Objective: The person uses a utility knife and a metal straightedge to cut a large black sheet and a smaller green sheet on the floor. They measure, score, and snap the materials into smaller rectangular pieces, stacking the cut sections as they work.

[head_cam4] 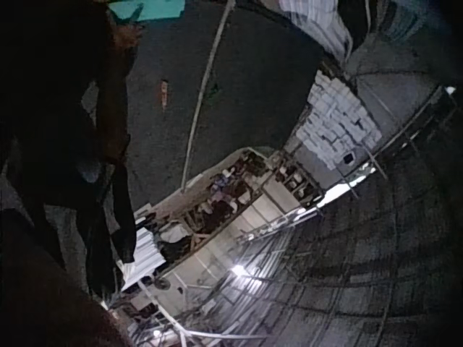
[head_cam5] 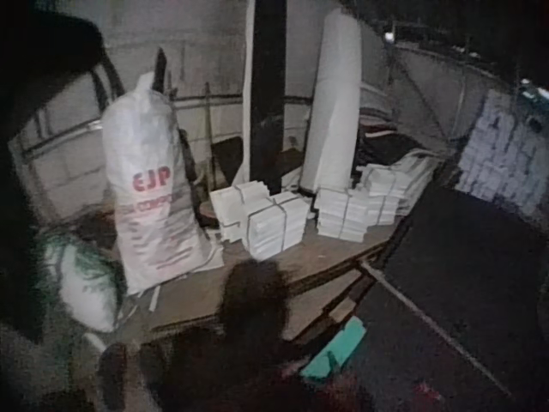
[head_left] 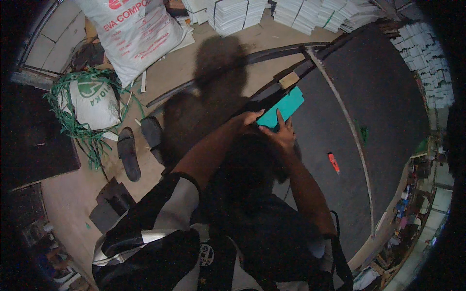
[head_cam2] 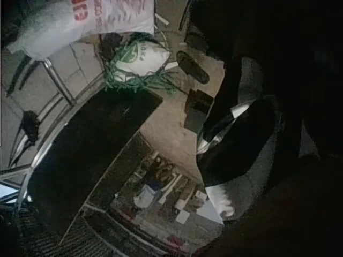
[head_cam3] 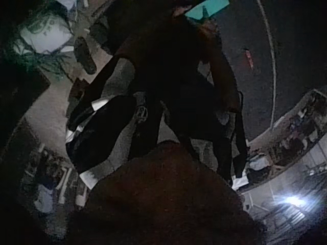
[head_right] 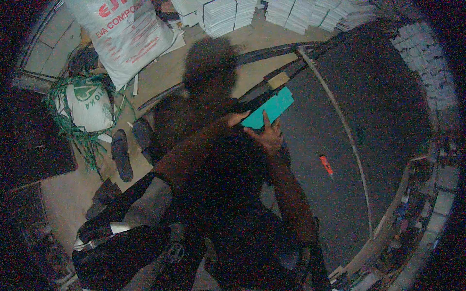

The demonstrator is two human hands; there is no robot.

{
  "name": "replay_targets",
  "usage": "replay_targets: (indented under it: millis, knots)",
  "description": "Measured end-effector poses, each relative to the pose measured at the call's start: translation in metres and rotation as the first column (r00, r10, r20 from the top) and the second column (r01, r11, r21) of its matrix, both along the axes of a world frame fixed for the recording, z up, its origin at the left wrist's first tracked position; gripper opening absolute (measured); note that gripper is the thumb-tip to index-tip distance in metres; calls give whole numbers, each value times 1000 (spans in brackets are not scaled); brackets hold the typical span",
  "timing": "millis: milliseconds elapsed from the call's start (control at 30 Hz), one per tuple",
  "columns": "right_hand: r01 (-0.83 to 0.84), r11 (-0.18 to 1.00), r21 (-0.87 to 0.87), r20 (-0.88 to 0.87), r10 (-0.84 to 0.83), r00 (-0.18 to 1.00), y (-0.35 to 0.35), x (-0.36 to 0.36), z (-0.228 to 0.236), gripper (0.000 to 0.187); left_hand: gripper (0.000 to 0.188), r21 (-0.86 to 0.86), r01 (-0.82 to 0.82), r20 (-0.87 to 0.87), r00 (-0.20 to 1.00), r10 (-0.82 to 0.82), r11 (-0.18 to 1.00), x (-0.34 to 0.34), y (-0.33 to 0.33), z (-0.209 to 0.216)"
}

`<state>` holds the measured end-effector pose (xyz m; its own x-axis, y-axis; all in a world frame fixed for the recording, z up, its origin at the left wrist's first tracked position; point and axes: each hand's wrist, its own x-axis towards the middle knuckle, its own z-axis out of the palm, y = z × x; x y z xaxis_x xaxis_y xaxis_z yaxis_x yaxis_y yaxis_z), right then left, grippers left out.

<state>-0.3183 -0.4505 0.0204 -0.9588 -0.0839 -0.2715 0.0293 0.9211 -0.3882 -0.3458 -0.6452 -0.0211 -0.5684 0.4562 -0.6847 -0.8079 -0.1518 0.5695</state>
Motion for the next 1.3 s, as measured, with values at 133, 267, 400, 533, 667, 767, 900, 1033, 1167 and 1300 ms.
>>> replay_targets:
  millis: [133, 267, 400, 533, 667, 767, 900, 1033, 1167, 1300]
  knots:
    - [-6, 1000, -28, 29, 7, 1000, -3, -1, 4, 119, 61, 166, 11, -127, 992, 11, 986, 0, -1, -24]
    - [15, 1000, -16, 39, -15, 999, -6, 3, 6, 117, 61, 94, 23, -149, 989, -9, 995, -2, 4, -26]
    - [10, 999, -46, 45, -8, 999, -18, 5, 14, 116, 59, 84, -1, -47, 999, 5, 997, -11, 3, -45]
    - [7, 1000, -20, -8, -7, 1000, -11, 12, 5, 113, 58, 51, -6, -37, 999, 8, 999, -9, 10, -20]
    - [1, 1000, -5, -42, -1, 999, -2, 15, 0, 109, 58, 79, -13, 10, 1000, 12, 997, -15, 22, -35]
    - [-24, 998, 52, -44, 26, 999, -17, 16, 2, 110, 61, 73, -36, -75, 996, 42, 997, -26, 16, -112]
    - [-104, 994, 28, -65, 105, 992, -39, 9, -11, 112, 63, 191, -70, -80, 993, 87, 979, -42, -8, -158]
    - [4, 993, 116, 62, -11, 998, 0, 10, -5, 110, 59, -140, -96, -495, 869, 15, 986, -22, 39, -89]
    - [-23, 995, 93, 78, 16, 997, -15, 10, 0, 108, 56, -62, -128, -403, 911, 93, 990, -18, 25, -82]
    - [-32, 999, 35, 62, 30, 998, -34, 8, 8, 109, 57, 55, -131, -284, 948, 142, 990, -23, 5, -94]
